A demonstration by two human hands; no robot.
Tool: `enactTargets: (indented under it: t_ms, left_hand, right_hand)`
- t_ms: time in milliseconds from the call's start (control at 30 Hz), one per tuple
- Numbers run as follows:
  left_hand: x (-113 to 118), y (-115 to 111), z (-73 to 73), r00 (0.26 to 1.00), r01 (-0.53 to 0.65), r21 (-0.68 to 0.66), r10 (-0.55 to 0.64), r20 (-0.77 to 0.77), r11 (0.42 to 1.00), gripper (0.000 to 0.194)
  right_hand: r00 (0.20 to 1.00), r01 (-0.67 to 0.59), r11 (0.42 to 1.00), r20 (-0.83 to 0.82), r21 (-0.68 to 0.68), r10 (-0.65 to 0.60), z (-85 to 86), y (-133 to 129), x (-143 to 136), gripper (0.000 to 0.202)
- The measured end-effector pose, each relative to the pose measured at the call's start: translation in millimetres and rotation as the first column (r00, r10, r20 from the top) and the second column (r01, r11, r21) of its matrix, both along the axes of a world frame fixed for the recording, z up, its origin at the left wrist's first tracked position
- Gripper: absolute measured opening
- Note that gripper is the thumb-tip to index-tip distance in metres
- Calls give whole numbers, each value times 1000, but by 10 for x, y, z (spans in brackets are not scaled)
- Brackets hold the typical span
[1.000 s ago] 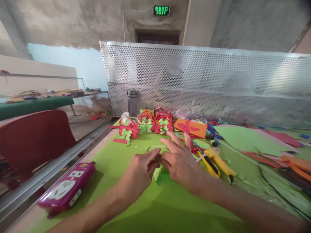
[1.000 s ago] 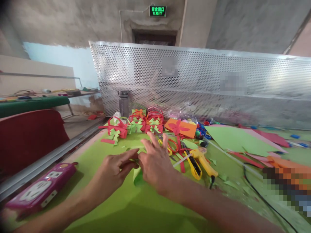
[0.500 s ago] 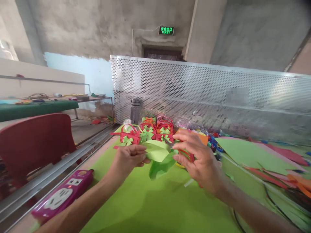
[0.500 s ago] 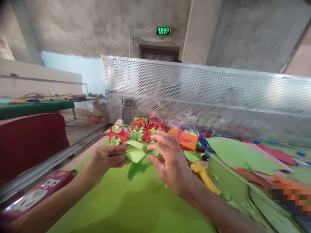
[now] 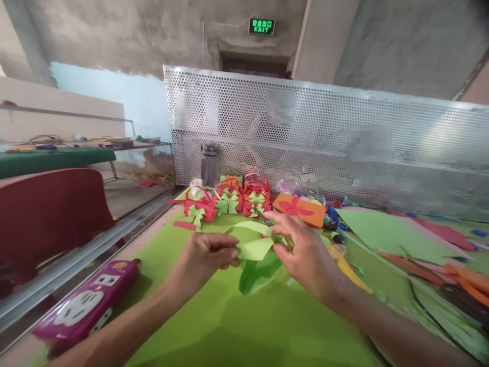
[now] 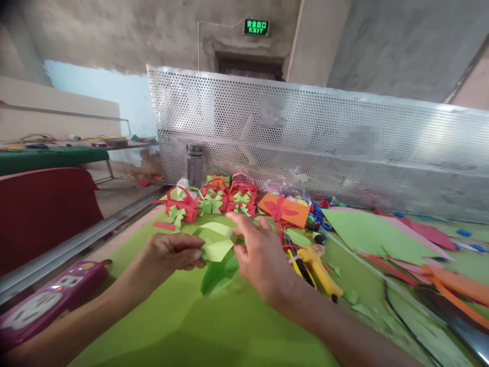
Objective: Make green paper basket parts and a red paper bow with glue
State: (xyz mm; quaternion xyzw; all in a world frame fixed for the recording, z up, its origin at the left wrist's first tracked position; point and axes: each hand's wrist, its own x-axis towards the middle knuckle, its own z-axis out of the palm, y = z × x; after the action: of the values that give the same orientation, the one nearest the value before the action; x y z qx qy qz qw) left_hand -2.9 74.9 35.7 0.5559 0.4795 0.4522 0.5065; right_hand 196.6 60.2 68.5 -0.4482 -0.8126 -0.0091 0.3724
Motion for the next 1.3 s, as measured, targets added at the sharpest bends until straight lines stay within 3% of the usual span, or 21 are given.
enactTargets:
  t_ms: [133,300,433,533,633,767,1000,1200,1300]
  left_hand:
    - [-3,-15,-53,994,60,145,-45,-100,988,17]
    - [15,-77,-28,965,91,168,-45,-259,982,11]
    - [41,-148,-18,942,184,233,-104,-319,955,16]
    - [62,-199,11,910,245,405,-65,-409,881,21]
    - [80,-227,67,870,299,590,39,-491,750,21]
    - [103,-226,86,861,364,697,63,-505,619,18]
    - [153,-248,24,915,291,671,5,-402,682,14]
    - [148,-260,58,919,293,656,-16,-393,695,13]
    - [148,-266,61,912,294,624,-18,-409,724,12]
  right_hand:
    - [1000,-2,1000,-30,6,2,-37,4,-20,57]
    - [1000,7,1000,-20,6,-6,-57,-7,-40,55]
    - [1000,26,1000,14,-11,-26,-58,-31,-72,52]
    - [998,22,1000,52,14,-22,-69,-69,-103,54]
    - [998,6,1000,67,26,-8,-95,-110,-124,53]
    - [998,12,1000,69,-8,-11,-117,-135,-135,53]
    - [998,27,996,60,-82,-23,-63,-172,-162,51]
    - [993,-95,995,64,-21,96,-60,-205,-141,39]
    - [990,-82,996,114,-32,85,-54,-214,-141,36]
